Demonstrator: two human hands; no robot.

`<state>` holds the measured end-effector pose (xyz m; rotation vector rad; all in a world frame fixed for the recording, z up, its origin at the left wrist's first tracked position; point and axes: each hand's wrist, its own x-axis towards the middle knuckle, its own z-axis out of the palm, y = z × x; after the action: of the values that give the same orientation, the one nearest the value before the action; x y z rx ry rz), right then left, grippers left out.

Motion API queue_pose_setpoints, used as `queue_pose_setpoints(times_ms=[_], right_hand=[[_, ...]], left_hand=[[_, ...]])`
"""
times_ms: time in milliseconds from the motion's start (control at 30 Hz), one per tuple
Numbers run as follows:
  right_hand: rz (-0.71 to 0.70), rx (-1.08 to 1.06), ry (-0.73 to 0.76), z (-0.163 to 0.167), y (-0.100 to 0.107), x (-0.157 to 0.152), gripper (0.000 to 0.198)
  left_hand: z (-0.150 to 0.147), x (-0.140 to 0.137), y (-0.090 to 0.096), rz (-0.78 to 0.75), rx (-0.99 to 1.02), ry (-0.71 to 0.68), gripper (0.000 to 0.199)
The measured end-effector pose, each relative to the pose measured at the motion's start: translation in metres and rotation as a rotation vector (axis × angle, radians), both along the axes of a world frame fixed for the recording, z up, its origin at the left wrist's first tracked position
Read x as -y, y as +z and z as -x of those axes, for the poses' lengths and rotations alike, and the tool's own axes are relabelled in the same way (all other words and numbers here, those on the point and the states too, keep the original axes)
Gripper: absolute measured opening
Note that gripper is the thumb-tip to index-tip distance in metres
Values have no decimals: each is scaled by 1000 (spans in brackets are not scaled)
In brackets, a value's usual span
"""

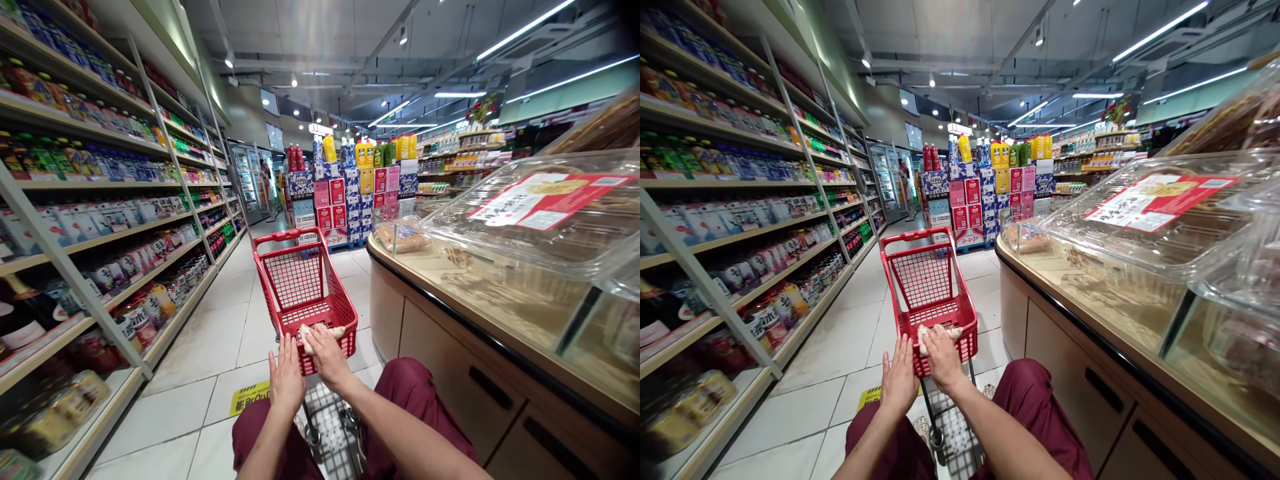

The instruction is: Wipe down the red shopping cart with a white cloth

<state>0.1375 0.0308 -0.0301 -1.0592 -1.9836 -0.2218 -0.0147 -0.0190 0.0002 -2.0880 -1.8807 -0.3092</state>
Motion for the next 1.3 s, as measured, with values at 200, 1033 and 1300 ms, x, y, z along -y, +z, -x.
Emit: queue_pose_setpoints(times_ms=[200,1033,1300], right_hand=[[69,-101,-200,-19,2,0,49],[56,-87,-182,-4,-1,1,53],[87,-81,-225,-20,5,0,50]], left_hand=[[-1,0,-2,-17,11,-1,69],[-1,-4,-6,-7,-22,44,69],[1,-3,-2,-10,-9,11,67]])
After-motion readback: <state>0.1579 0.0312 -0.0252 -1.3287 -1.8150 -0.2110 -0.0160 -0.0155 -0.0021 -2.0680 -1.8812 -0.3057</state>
